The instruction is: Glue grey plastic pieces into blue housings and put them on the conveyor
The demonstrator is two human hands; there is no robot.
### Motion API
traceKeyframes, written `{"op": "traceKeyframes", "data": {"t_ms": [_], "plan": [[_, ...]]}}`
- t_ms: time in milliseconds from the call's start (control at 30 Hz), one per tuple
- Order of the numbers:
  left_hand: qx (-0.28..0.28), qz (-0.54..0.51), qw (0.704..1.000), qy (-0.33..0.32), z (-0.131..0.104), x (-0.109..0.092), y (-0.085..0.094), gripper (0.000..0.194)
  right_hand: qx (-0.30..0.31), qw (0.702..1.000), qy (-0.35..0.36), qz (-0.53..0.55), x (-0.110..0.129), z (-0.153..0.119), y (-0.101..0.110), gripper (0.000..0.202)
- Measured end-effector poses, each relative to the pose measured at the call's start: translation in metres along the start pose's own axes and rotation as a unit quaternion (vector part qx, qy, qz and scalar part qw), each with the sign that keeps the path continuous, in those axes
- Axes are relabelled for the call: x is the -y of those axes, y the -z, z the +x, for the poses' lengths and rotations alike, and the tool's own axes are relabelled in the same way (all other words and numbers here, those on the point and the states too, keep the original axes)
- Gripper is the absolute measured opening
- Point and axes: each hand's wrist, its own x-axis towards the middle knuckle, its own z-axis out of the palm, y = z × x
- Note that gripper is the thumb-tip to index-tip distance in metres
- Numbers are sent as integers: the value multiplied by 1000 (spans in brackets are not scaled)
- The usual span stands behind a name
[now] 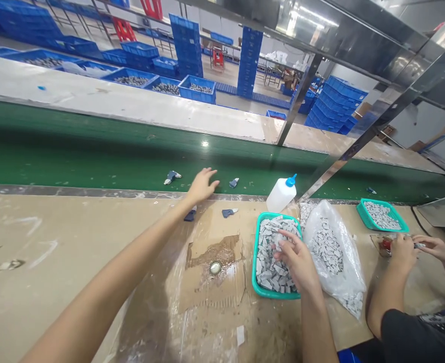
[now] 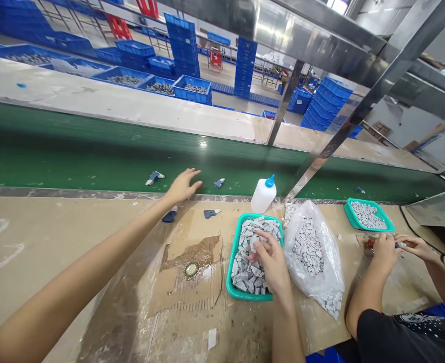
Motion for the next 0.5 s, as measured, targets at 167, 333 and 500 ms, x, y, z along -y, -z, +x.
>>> {"op": "traceKeyframes", "data": {"t_ms": [167,333,500], "plan": [[63,-37,997,2,19,-25,-29,52,-15,982,-13,187,6,-26,-1,37],[42,-71,996,29,20,-28,-34,30,17,987,4,157,12,-57,-6,32],[-5,-161,986,40,8,-31,-24,30,85,992,34,90,24,-73,-32,23]]}}
